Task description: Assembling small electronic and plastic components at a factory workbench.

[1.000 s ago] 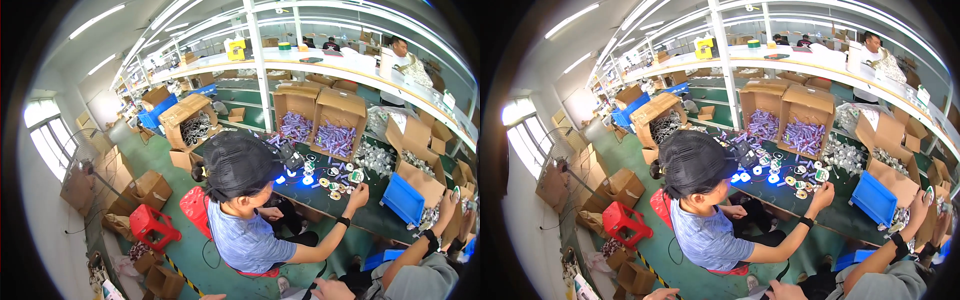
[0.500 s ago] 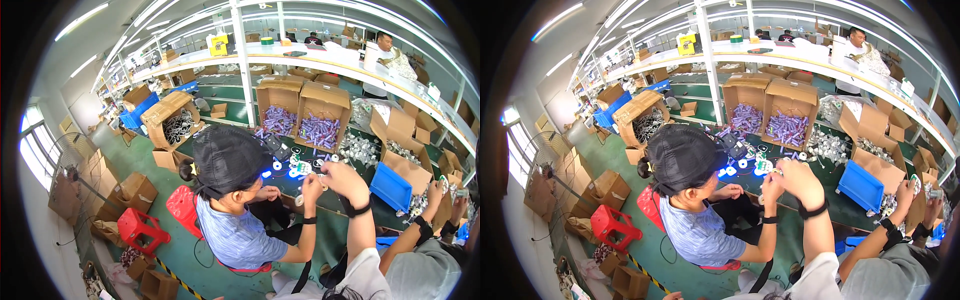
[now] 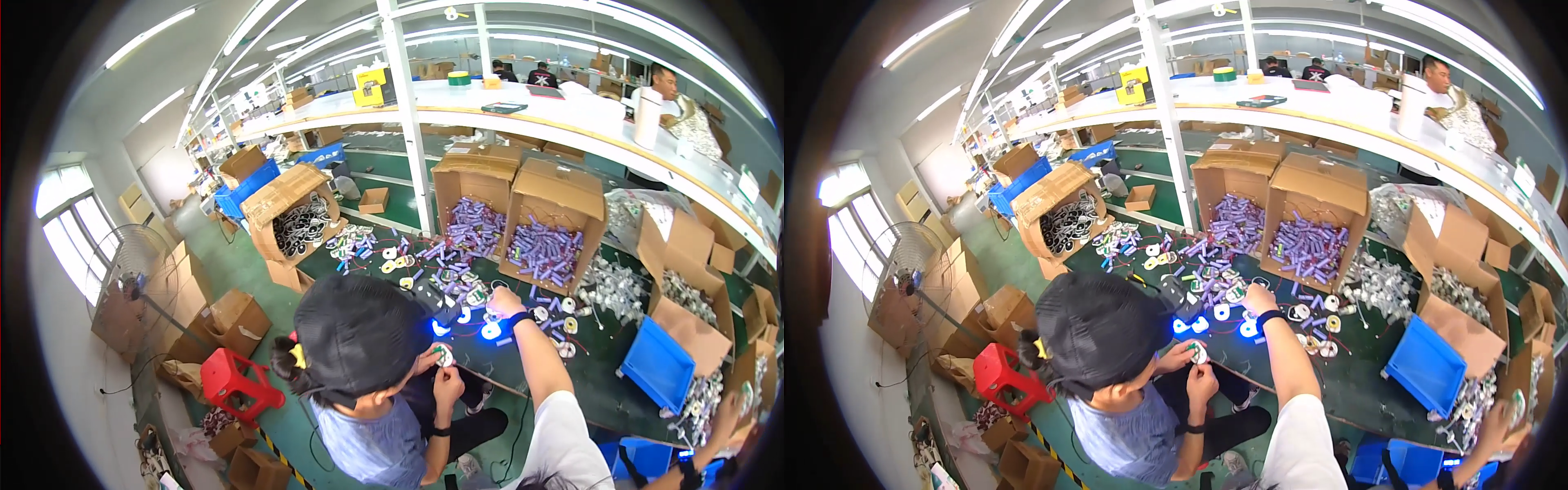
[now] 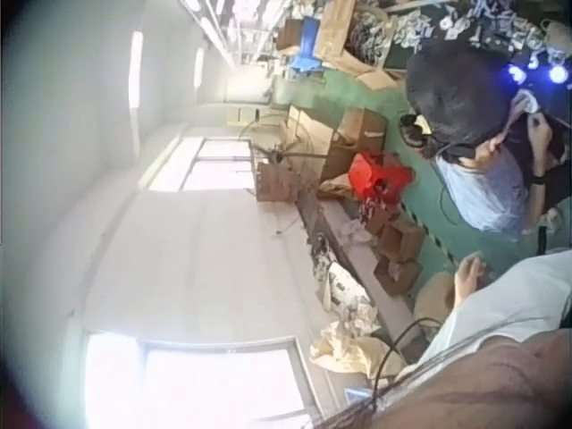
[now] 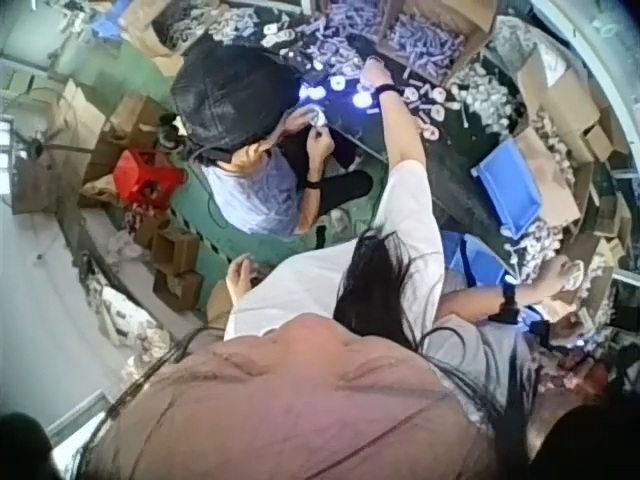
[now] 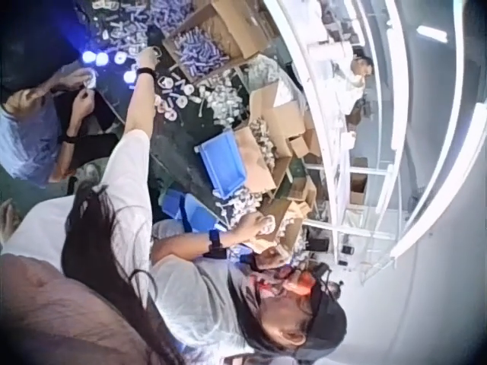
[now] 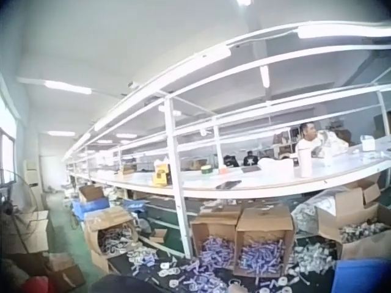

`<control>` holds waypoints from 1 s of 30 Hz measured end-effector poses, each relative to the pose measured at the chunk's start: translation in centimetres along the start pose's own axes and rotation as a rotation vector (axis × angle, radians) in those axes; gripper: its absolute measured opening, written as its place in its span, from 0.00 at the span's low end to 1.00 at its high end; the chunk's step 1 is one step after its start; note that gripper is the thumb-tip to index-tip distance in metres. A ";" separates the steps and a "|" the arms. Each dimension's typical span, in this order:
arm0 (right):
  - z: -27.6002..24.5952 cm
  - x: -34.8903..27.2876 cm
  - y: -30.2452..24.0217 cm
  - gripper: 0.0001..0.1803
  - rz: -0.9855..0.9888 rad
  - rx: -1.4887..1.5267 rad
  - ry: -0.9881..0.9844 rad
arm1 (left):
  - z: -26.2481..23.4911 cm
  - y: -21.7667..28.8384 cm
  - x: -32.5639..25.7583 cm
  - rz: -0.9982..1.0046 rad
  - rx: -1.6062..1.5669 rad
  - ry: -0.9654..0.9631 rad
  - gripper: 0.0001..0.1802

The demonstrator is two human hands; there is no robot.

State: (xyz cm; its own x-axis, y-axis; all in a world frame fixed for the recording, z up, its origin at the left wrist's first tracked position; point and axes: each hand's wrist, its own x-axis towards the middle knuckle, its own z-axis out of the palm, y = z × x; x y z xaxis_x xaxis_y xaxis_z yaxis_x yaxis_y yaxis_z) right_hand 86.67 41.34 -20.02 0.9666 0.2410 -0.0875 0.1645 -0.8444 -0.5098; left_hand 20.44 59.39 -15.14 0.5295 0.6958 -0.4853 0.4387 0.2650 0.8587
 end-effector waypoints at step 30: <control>3.6 7.9 2.2 0.20 -0.163 0.455 0.299 | 36.8 4.8 29.8 -1.720 -2.428 -0.758 0.08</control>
State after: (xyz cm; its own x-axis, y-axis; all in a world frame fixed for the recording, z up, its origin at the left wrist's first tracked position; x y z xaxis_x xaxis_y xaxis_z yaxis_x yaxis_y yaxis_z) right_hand 93.97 43.10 -24.89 0.9604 0.1493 0.2354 0.2787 -0.5006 -0.8196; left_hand 65.04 56.84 -31.49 0.9420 -0.3343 0.0300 0.0033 -0.0800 -0.9968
